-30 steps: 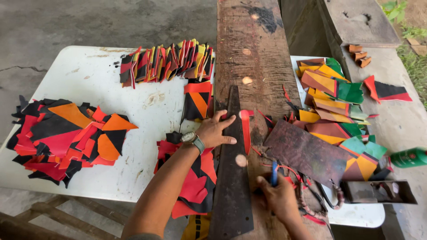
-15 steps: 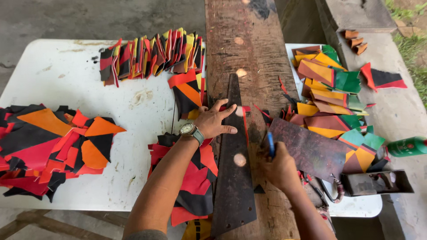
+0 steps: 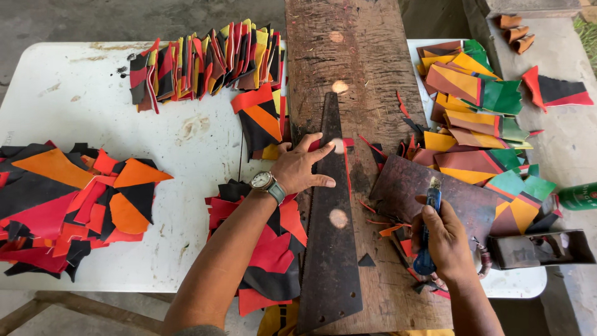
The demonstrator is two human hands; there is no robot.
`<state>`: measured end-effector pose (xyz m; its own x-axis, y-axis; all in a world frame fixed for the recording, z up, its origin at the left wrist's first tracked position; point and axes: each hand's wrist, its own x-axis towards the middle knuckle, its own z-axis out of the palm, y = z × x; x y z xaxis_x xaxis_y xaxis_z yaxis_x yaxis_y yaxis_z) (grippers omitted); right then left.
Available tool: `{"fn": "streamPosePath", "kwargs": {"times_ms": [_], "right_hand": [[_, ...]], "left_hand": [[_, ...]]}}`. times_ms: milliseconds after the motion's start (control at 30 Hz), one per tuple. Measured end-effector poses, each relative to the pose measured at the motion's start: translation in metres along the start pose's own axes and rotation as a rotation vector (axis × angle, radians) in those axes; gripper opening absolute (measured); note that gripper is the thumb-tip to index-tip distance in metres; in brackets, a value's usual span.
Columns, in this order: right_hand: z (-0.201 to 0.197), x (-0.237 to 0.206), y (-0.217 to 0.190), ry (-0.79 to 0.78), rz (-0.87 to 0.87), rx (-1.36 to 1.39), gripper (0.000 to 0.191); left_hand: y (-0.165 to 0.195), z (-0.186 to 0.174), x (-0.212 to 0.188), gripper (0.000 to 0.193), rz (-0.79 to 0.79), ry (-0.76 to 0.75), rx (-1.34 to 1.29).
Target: The person repeatedly picks up layered red, black, and orange material pieces, aligns them against a metal template on a wooden board, and trims the edges with a utility knife. Trimmed pieces are stacked on a nearby white table while offcuts accumulate on the board. The person occasionally flips and repositions pieces to trim different sides.
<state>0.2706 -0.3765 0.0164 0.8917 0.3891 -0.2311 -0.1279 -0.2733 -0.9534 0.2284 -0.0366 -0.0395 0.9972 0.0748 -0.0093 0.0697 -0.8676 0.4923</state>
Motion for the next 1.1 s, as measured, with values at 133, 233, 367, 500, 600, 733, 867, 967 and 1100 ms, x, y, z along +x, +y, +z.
{"fn": "streamPosePath", "kwargs": {"times_ms": [133, 233, 367, 500, 600, 733, 867, 967, 1100], "right_hand": [[0.008, 0.002, -0.008, -0.018, 0.067, -0.046, 0.036], [0.016, 0.006, -0.015, -0.076, 0.08, -0.067, 0.035], [0.025, 0.012, -0.024, -0.064, 0.065, -0.081, 0.03], [0.033, 0.021, -0.031, -0.094, 0.049, -0.142, 0.024], [0.043, 0.036, -0.034, -0.084, 0.004, -0.338, 0.023], [0.064, 0.078, -0.038, -0.112, -0.214, -0.667, 0.028], [0.087, 0.121, -0.044, -0.114, -0.178, -1.026, 0.041], [0.101, 0.14, -0.048, -0.154, -0.063, -1.086, 0.045], [0.111, 0.152, -0.051, -0.176, -0.023, -1.139, 0.045]], "left_hand": [[0.0, -0.001, -0.001, 0.094, 0.008, -0.002, 0.002], [0.001, -0.001, -0.001, 0.096, 0.011, -0.003, 0.009], [0.003, -0.002, -0.002, 0.097, -0.003, -0.023, 0.029], [0.013, -0.011, -0.005, 0.096, 0.001, -0.015, 0.062], [0.03, -0.025, -0.003, 0.099, -0.047, -0.083, 0.147], [0.064, -0.044, 0.023, 0.108, -0.141, -0.353, 0.313], [0.082, -0.051, 0.038, 0.091, -0.11, -0.509, 0.417], [0.079, -0.05, 0.033, 0.094, -0.125, -0.5, 0.363], [0.072, -0.045, 0.028, 0.113, -0.134, -0.392, 0.272]]}}
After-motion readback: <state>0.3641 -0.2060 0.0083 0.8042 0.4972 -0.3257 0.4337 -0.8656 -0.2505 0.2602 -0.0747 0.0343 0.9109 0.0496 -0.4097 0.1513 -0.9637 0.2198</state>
